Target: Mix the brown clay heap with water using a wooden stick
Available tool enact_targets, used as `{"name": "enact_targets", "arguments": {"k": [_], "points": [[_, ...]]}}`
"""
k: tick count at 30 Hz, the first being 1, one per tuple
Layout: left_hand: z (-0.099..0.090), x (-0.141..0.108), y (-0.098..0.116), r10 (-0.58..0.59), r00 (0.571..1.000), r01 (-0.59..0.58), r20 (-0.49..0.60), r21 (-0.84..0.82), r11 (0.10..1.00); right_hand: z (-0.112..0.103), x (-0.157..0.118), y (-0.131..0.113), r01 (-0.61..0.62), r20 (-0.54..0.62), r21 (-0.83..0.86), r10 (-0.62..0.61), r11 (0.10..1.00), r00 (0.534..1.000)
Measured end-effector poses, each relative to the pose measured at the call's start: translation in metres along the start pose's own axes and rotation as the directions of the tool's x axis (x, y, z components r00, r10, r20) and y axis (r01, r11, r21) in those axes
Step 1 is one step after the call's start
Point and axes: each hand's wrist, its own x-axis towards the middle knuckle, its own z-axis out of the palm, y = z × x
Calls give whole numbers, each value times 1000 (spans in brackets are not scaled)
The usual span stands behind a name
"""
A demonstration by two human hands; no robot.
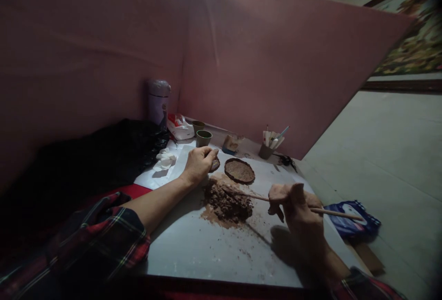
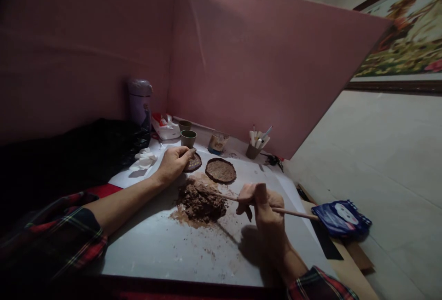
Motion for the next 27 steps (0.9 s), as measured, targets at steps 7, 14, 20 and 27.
{"name": "enact_targets", "arguments": {"k": [7, 14, 20, 27], "points": [[-1, 0, 2, -9, 1000, 9, 3, 26, 1000, -10, 2, 0, -15, 10, -34, 15, 999, 1000], [0, 0, 0, -8, 1000, 8, 3, -5, 1000, -10, 9, -1, 123, -167, 142, -99, 982, 981], [0, 1, 0, 2, 1000, -2, -4, 6, 1000, -7, 12, -6, 146, -249, 132, -109, 980, 962], [1, 0, 0, 1, 1000, -1, -5, 6, 1000, -12, 10, 9, -157, -340, 76, 173, 985, 924]]}}
